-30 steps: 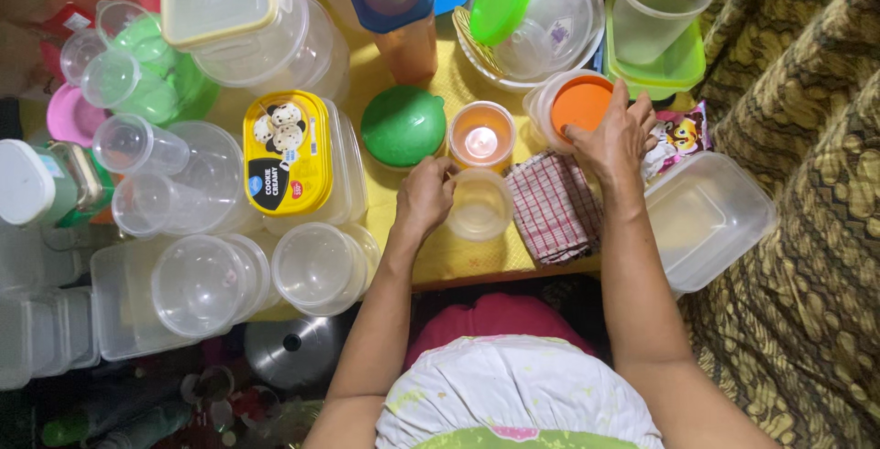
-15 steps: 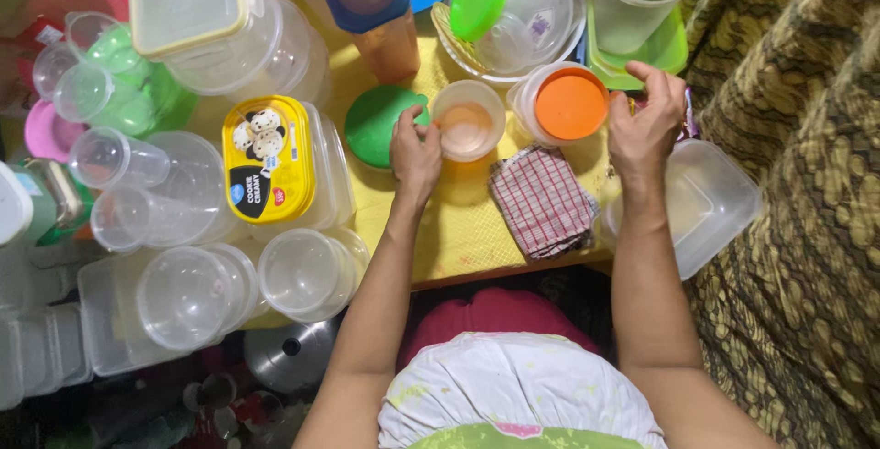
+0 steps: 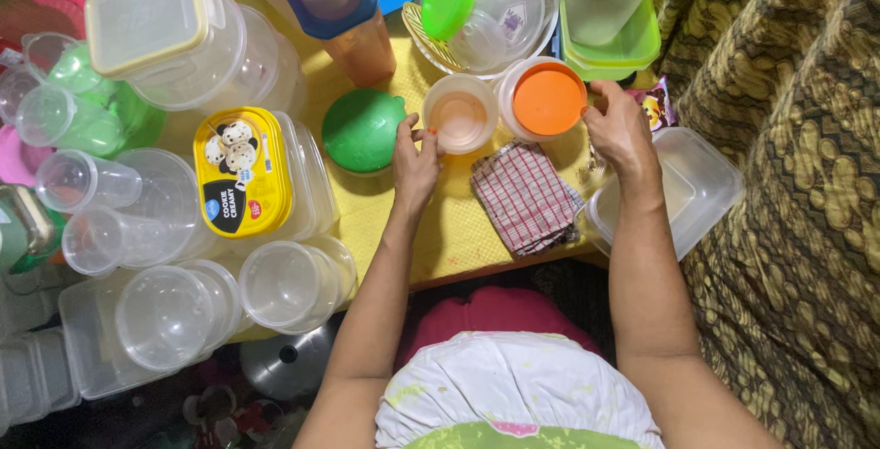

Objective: The person opens and closes various plastic containers on a table, matching lids to containers and stacking them. The person handles multiple containers and lids, opening some, closing others, and arranging them into neat stacks.

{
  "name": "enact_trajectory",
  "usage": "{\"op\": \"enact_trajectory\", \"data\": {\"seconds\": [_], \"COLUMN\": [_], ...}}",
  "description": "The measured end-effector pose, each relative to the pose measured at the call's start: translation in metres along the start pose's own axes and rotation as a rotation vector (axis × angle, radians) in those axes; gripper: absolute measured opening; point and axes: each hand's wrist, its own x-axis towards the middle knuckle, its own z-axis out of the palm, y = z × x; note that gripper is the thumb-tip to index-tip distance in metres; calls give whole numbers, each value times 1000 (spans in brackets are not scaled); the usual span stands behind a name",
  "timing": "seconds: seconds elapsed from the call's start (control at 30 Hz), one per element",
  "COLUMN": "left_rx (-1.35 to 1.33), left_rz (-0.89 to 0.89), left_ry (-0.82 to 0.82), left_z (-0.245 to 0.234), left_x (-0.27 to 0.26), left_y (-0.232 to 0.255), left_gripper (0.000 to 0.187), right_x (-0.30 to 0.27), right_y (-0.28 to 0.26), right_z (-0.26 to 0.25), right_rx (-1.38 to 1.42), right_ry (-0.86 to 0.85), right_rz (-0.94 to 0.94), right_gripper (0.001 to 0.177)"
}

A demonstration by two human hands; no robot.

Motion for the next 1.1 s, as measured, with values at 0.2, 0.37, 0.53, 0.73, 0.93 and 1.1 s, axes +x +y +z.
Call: {"op": "enact_trajectory", "data": {"seconds": [0.2, 0.37, 0.53, 0.73, 0.93, 1.1], "left_rx": [291, 219, 226, 266, 317, 336], "left_rz": [522, 644, 637, 617, 642, 630], "left_ry": [254, 140, 75, 74, 104, 143], "left_z": [4, 5, 3, 0, -6, -14], "left_x": [-28, -54, -60, -63, -65, -64], "left_y": [23, 57, 64, 55, 47, 38], "left_gripper": [50, 39, 33, 26, 23, 26], "right_x": [11, 2, -7, -22, -35, -36], "right_y": [16, -1, -21, -30, -36, -37], "right_z": [16, 19, 22, 33, 51, 45], "right_rx": [14, 167, -4, -289, -396, -240], "right_ry": [27, 43, 66, 98, 98, 232], "right_rz": [-120, -18, -46, -290, -325, -360], "right_gripper": [57, 58, 49, 31, 23, 13]}}
